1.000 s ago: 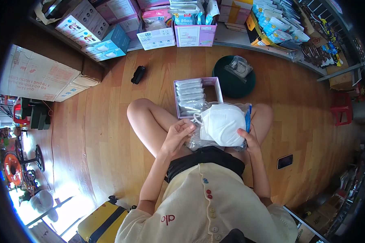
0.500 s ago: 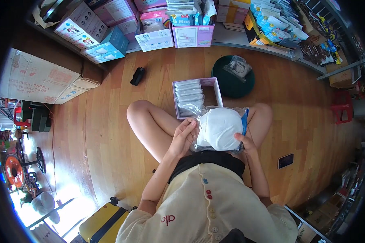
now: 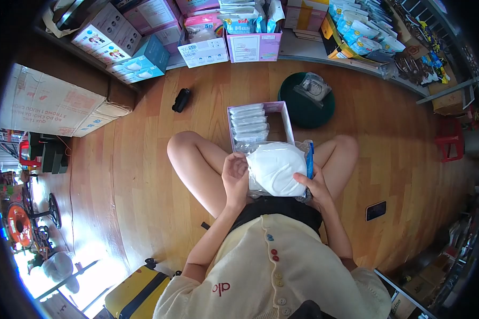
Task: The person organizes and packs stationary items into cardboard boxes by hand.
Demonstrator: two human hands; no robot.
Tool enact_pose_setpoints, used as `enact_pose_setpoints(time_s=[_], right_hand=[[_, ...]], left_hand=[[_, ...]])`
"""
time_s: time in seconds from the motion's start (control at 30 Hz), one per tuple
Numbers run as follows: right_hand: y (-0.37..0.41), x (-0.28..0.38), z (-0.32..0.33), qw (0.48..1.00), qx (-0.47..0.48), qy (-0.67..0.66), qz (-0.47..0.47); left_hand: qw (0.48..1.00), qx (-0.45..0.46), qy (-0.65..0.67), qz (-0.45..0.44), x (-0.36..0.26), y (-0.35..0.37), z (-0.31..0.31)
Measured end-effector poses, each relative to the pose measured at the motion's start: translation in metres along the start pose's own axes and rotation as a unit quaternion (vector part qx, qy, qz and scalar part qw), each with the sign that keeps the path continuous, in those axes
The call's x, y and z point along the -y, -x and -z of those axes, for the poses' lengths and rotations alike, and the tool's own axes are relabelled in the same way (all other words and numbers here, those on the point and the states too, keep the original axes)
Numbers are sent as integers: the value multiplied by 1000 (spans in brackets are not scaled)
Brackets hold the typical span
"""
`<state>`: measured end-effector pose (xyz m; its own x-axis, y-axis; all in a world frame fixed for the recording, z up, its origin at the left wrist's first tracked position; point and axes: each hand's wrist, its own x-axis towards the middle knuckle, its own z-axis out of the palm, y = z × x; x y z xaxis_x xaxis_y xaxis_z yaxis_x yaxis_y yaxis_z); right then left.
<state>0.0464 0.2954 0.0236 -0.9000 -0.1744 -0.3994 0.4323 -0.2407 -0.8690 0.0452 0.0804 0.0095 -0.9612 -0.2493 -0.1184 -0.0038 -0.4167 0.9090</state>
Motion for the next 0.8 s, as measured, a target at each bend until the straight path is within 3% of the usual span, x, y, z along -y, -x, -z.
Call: enact_pose_setpoints(time_s=[0.1, 0.23, 0.3, 0.43, 0.53, 0.63, 0.7, 0.73, 0.8], right_hand=[[3, 7, -5, 1000, -1, 11, 1], [5, 14, -7, 1000, -4, 25, 12], [4, 17, -6, 999, 7, 35, 10], [5, 23, -9, 999, 4, 47, 9], [4, 23, -6, 995, 39, 88, 6], [4, 20, -7, 996, 23, 88, -4], [-5, 13, -7, 989, -118, 63, 68], [-7, 16, -6, 989, -118, 63, 68], [-7, 30, -6, 915, -201, 275, 218]], left_hand=[[998, -23, -25, -48, 7, 5, 6], [998, -29, -44, -39, -5, 8, -4], [998, -3, -25, 55, -5, 10, 0], [989, 43, -137, 26, -9, 12, -7], [989, 89, -83, 79, -5, 11, -9], [990, 72, -36, 112, -8, 9, -8], [992, 33, -51, 111, -6, 7, -6], [992, -5, -65, 110, -5, 6, -6], [990, -31, -105, 83, -4, 1, -3]])
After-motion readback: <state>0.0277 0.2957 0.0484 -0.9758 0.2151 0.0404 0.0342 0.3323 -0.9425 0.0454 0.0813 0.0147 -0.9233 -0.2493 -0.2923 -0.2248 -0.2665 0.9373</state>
